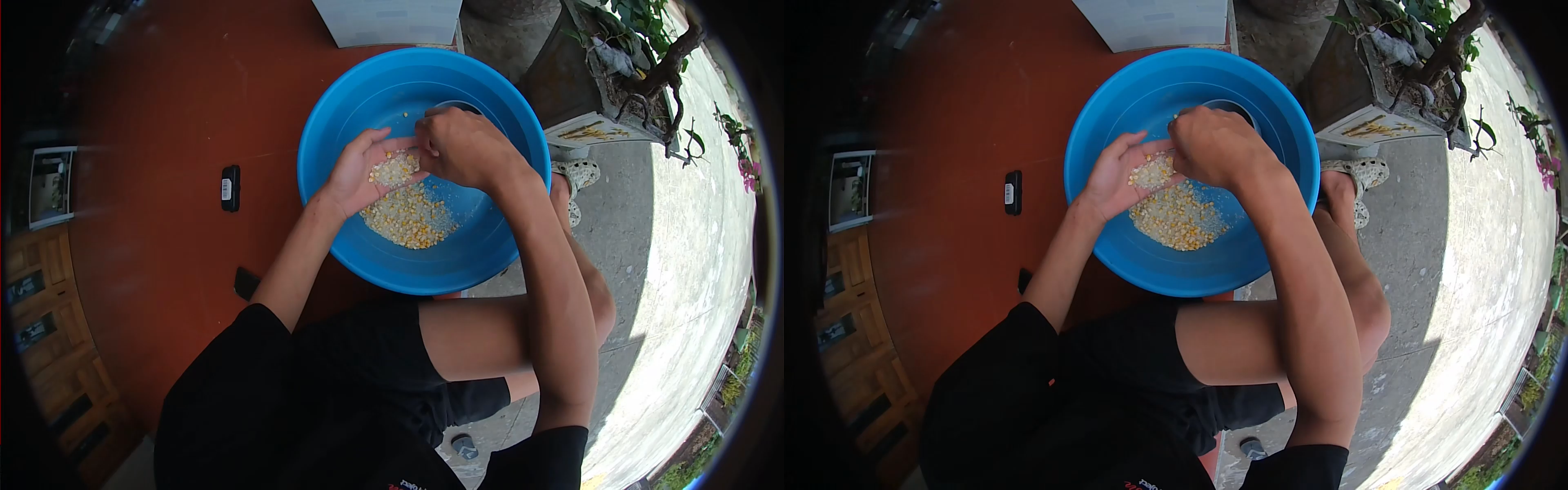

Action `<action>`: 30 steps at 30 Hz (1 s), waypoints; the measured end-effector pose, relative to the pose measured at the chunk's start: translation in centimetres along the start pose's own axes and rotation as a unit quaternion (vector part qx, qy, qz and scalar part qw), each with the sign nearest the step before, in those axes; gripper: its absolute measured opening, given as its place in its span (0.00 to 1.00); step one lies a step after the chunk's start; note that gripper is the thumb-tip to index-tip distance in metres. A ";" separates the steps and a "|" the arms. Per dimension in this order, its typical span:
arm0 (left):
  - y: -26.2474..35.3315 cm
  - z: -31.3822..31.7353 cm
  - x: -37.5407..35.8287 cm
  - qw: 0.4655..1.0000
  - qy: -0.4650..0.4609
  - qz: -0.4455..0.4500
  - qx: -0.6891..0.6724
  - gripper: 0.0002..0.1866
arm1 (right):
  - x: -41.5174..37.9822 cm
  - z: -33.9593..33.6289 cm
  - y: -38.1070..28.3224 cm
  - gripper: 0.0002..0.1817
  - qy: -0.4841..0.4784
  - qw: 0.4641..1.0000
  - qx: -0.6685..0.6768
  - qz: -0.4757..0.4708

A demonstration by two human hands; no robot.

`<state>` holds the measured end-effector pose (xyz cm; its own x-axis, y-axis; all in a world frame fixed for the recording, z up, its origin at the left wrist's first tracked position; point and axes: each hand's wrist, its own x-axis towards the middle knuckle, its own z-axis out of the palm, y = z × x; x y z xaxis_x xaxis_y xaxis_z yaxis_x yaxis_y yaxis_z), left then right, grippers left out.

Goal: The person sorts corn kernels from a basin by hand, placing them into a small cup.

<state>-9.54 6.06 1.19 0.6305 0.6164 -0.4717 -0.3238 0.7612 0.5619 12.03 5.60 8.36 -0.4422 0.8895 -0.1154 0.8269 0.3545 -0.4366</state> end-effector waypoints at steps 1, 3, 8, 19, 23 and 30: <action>-0.1 0.1 0.0 1.000 -0.006 0.001 0.017 0.37 | 0.0 -0.4 0.2 0.09 0.001 1.000 -0.001 0.020; -0.3 0.2 0.1 0.995 -0.004 0.010 0.094 0.35 | -0.3 -0.8 1.3 0.09 0.028 0.998 -0.018 0.054; -2.9 -1.0 1.0 0.901 -0.029 0.029 0.433 0.26 | -1.5 -1.7 5.0 0.11 0.054 0.988 -0.047 0.136; -6.6 3.2 -3.9 0.589 -0.042 0.084 0.803 0.15 | -4.1 -4.8 4.5 0.19 0.007 0.984 -0.005 0.177; -8.8 3.1 -3.3 0.576 -0.103 0.128 0.800 0.14 | -5.2 -4.6 4.1 0.20 0.033 0.985 0.000 0.169; -9.2 3.0 -1.8 0.648 -0.139 -0.024 0.749 0.13 | -6.8 -4.4 4.3 0.18 0.011 0.982 0.016 0.189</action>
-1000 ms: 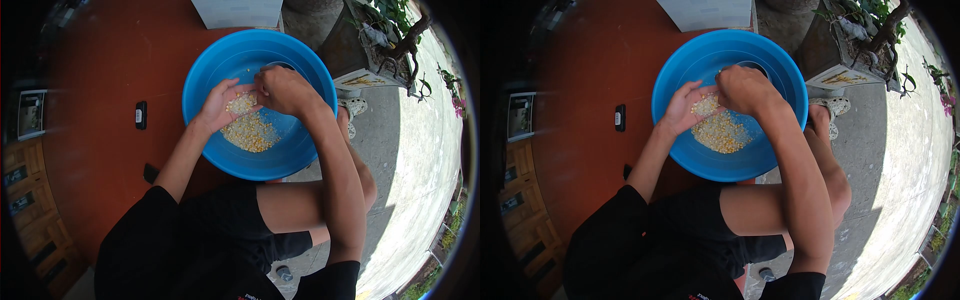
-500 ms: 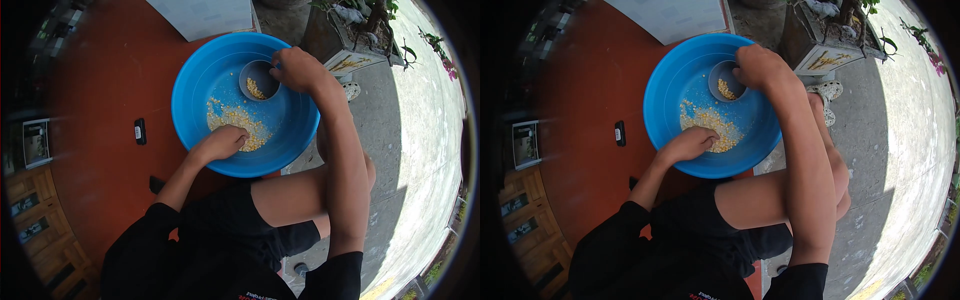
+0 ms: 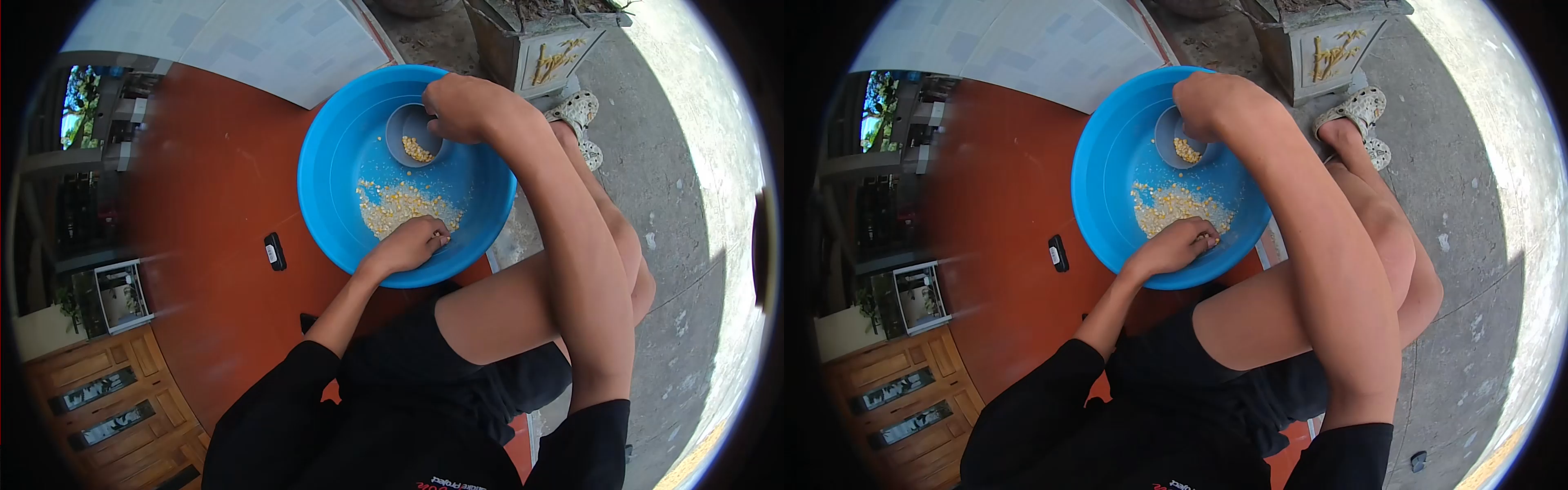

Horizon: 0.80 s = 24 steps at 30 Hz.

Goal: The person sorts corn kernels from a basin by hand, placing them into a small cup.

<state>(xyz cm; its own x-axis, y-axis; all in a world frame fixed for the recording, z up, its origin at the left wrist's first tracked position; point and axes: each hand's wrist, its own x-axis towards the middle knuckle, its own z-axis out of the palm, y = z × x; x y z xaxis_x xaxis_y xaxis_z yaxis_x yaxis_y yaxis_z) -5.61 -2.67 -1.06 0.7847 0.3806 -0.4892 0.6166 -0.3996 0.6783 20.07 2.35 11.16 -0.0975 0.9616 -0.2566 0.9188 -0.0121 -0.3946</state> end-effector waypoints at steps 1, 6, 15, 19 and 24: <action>-0.1 -0.2 0.3 1.000 -0.007 -0.016 -0.016 0.13 | -0.2 -0.1 0.1 0.17 0.010 1.000 0.003 -0.002; -0.8 -0.9 1.0 0.967 -0.055 -0.049 -0.244 0.18 | -1.5 -0.4 0.1 0.17 -0.005 1.000 0.008 0.010; -1.0 -1.5 -0.8 0.677 -0.036 -0.078 -0.731 0.14 | -1.3 0.7 -0.6 0.15 0.003 0.999 0.015 -0.038; -0.4 -0.2 -2.9 0.527 0.097 -0.050 -0.843 0.14 | -1.4 0.7 -1.8 0.13 0.020 0.996 0.037 -0.076; 2.4 -0.6 -6.3 0.490 0.149 0.022 -0.858 0.28 | -1.8 2.1 -4.2 0.09 0.033 0.985 0.104 -0.137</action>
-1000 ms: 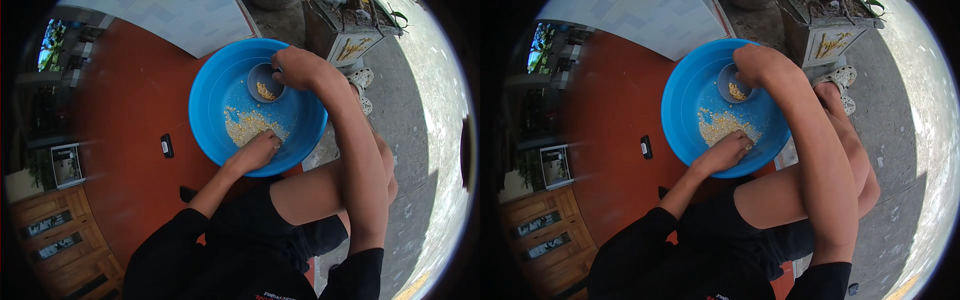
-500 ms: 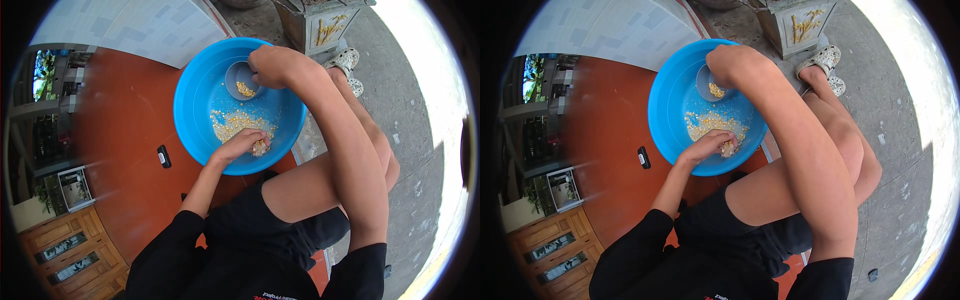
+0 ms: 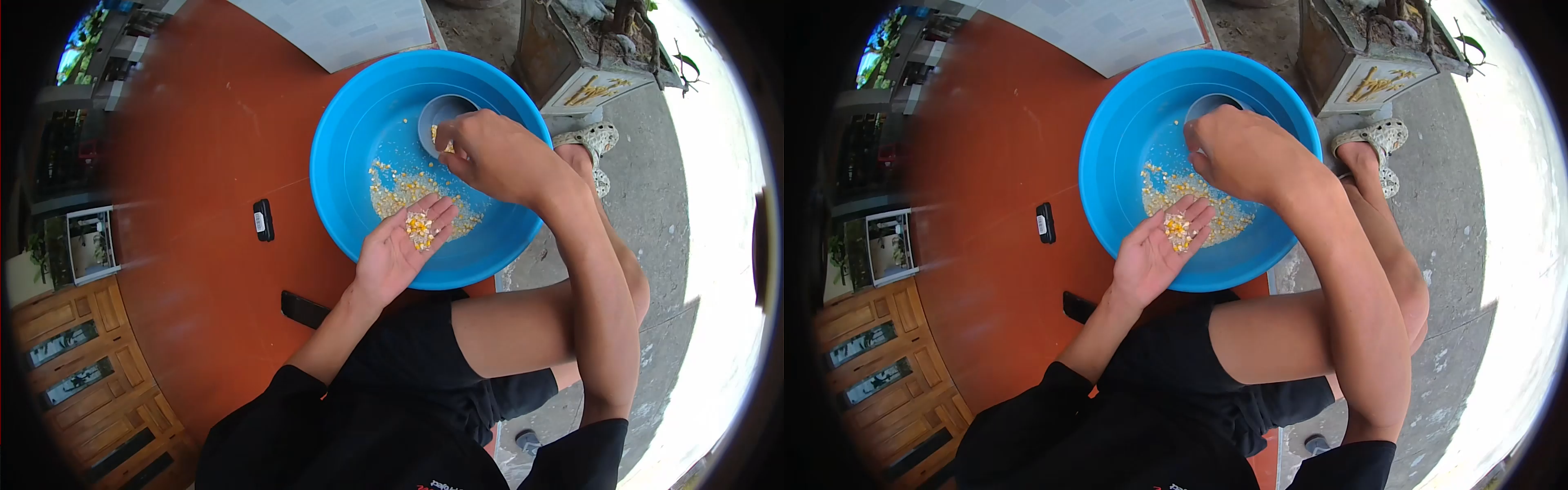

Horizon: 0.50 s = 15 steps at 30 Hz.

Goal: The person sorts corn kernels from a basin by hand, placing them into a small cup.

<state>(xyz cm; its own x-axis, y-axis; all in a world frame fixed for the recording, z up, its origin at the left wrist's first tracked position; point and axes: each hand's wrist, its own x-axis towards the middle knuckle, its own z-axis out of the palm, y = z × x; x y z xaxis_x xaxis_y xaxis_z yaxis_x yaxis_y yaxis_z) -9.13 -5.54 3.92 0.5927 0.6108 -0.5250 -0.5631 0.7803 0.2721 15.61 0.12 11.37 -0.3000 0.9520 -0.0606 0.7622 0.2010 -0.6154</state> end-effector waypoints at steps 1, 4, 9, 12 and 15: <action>0.2 -0.1 -0.2 0.999 -0.030 0.012 -0.014 0.31 | -0.2 0.3 -0.7 0.08 -0.003 1.000 0.018 -0.016; 0.5 -0.8 -0.8 0.996 -0.071 0.044 -0.023 0.34 | -0.5 1.0 -3.4 0.07 -0.022 0.999 0.039 -0.021; 0.9 -1.2 -0.8 0.986 -0.117 0.065 -0.102 0.36 | -1.8 3.4 -6.6 0.07 0.001 0.999 0.044 0.015; 1.2 -1.0 -0.4 0.984 -0.118 0.094 -0.097 0.37 | -3.2 4.2 -7.8 0.07 0.027 0.997 0.049 0.051; 0.8 -1.3 -0.2 0.980 -0.158 0.108 -0.046 0.38 | -3.2 3.8 -7.9 0.05 0.059 0.994 0.025 0.092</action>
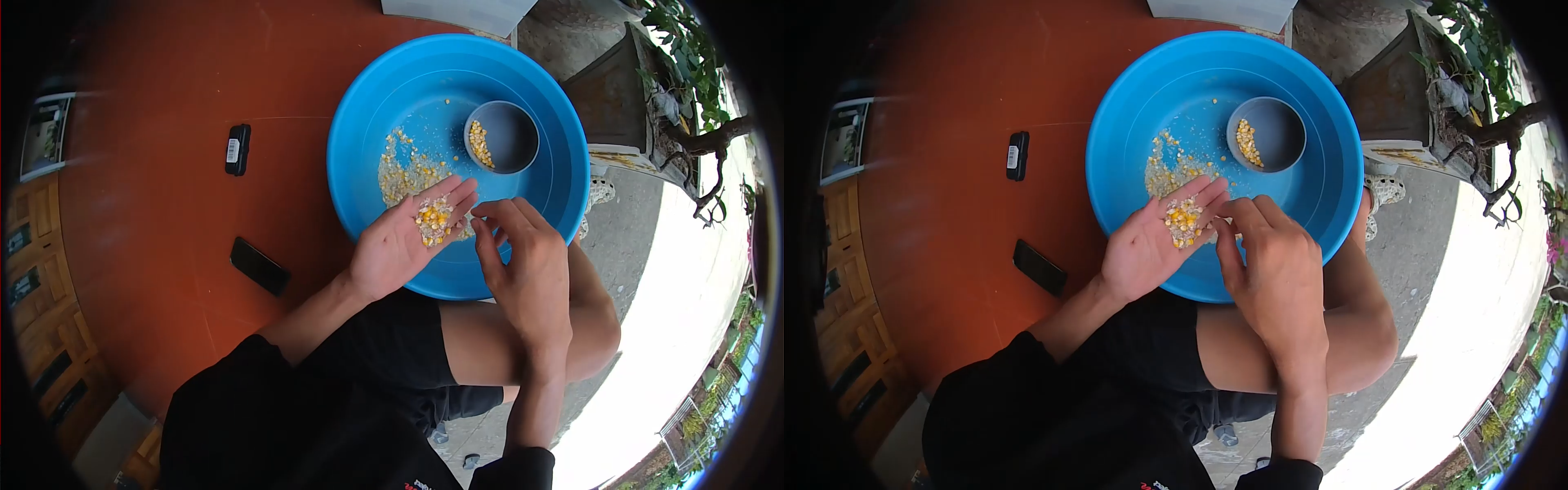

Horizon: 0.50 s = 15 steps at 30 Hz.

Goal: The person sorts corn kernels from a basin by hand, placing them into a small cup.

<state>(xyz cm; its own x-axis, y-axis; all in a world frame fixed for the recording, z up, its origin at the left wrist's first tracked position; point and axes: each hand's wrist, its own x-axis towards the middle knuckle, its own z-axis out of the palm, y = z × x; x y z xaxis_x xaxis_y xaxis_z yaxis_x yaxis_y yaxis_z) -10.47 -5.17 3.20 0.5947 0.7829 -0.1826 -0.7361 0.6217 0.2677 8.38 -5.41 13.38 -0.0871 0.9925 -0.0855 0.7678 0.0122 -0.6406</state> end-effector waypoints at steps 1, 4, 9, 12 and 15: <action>-0.1 0.0 0.1 0.999 -0.025 -0.004 0.020 0.37 | 0.7 -0.3 0.1 0.05 0.027 1.000 0.005 0.001; 0.0 1.3 1.0 0.998 0.032 0.019 -0.056 0.36 | 2.2 -0.7 0.6 0.05 0.091 0.994 0.055 -0.009; -0.3 1.9 0.8 0.996 0.027 0.014 -0.084 0.36 | 2.1 -1.0 0.5 0.05 0.081 0.996 0.033 -0.014; -0.2 2.4 0.9 0.996 0.020 0.018 -0.079 0.35 | 2.1 -1.1 0.5 0.06 0.107 0.992 0.065 -0.010; 0.1 3.7 0.8 0.998 0.022 0.047 -0.045 0.36 | 1.7 -1.1 0.0 0.11 0.174 0.964 0.201 0.029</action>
<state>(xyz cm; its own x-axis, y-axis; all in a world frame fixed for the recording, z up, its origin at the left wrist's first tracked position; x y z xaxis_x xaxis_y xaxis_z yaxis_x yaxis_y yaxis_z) -8.91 -4.56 6.55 0.5083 0.8369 -0.2032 -0.8151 0.5436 0.2001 8.93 -3.60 14.06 0.2207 0.9715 0.0869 0.4510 -0.0226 -0.8922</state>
